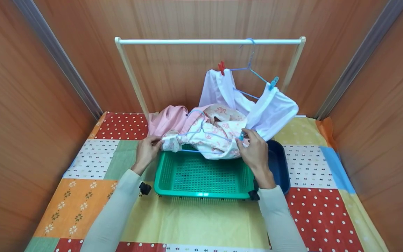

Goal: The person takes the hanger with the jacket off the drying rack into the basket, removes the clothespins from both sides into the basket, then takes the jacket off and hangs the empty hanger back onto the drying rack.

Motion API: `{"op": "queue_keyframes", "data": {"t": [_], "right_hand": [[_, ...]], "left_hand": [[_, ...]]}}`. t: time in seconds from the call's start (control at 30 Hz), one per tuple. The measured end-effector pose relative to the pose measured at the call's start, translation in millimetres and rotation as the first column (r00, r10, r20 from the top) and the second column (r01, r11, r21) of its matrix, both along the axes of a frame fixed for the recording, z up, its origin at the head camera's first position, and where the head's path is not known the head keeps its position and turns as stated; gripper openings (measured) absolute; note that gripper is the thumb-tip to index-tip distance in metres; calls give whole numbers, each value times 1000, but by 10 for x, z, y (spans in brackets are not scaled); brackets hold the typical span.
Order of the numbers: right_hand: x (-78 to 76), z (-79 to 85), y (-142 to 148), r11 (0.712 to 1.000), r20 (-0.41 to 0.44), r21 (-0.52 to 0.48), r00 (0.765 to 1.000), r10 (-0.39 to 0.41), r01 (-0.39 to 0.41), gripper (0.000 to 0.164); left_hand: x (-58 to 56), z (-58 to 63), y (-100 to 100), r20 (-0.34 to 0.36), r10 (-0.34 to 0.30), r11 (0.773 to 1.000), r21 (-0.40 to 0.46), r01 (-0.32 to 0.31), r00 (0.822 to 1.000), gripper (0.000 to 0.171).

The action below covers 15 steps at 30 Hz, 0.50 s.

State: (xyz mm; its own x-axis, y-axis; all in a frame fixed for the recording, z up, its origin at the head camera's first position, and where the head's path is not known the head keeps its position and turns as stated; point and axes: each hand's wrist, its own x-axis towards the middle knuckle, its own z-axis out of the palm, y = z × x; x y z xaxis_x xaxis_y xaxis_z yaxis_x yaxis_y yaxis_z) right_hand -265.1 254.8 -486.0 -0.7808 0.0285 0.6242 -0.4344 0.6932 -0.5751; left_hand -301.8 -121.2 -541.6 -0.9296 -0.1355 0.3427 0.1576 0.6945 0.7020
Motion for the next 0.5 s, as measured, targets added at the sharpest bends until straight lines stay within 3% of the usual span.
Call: {"op": "queue_keyframes", "data": {"t": [0.5], "right_hand": [[-42,-239,445,991,138,4,982,-133,133,36]], "left_hand": [[1,2,-1,-7,-8,1000,3,8,1000,15]]}}
